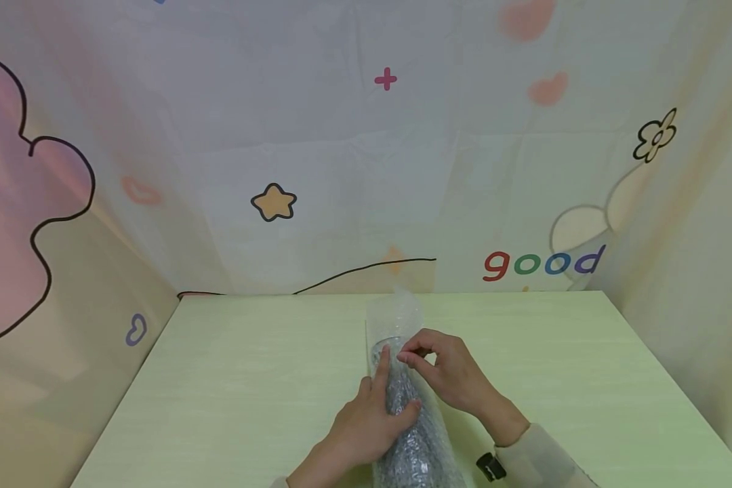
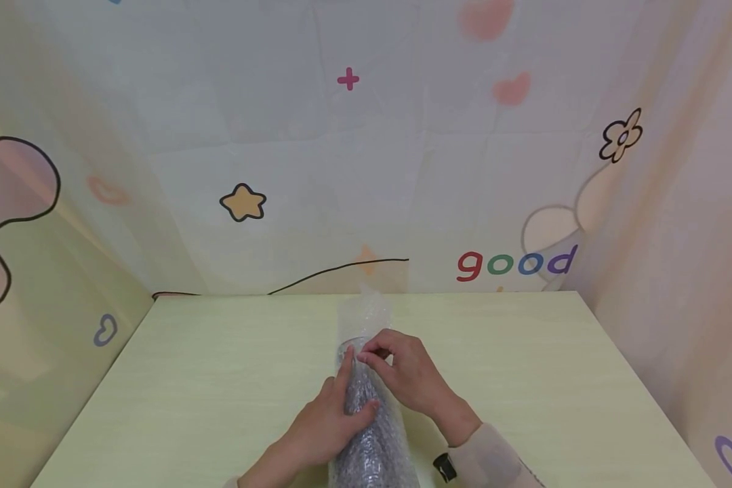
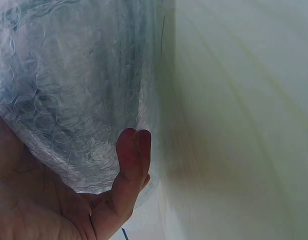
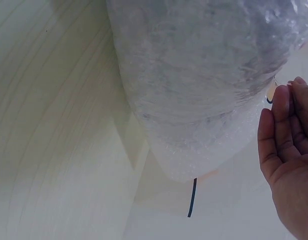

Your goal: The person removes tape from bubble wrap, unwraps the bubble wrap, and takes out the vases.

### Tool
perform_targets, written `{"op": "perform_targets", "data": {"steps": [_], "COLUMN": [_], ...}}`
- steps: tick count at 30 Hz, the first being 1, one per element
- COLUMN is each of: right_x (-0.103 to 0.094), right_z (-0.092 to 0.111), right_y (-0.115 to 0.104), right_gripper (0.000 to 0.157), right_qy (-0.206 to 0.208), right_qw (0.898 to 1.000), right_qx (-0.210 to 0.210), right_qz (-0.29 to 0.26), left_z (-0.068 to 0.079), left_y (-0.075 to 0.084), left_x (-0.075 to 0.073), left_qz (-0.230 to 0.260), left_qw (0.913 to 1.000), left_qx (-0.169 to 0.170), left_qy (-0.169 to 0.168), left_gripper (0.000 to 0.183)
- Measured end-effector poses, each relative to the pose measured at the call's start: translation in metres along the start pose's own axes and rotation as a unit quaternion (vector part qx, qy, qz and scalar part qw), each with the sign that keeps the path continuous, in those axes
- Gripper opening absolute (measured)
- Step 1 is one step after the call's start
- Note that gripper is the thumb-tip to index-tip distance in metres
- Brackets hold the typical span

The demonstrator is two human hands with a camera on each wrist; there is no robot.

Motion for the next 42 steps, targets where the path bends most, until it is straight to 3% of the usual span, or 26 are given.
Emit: {"op": "perform_targets", "data": {"steps": [24,42], "right_x": [0.0005,0.0013], "right_z": [-0.002,-0.0043], "right_y": [-0.0015,-0.0025], "right_gripper": [0.01,0.008], "right_qy": [-0.003,0.001], "right_qw": [1.0,1.0], "right_qx": [0.018,0.003], "right_qz": [-0.013,-0.001], "left_z": [0.0004,0.0008], "left_y": [0.0013,0.0011], "left_x": [0.0003,0.0003], "left_qz": [0.0,0.008], "left_qw": [1.0,0.9999], "left_qx": [-0.01,-0.006], "left_qy": [0.0,-0.006], "left_gripper": [0.09,0.09]}}
Point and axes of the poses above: each hand's wrist, its own z-axis away from the middle knuckle, its own x-axis out of the palm, y = z × x, the point moved 3 cm from there along -z, towards the middle knuckle, and after that the axes turned 15 degrees about -y, right-handed, at the moved point
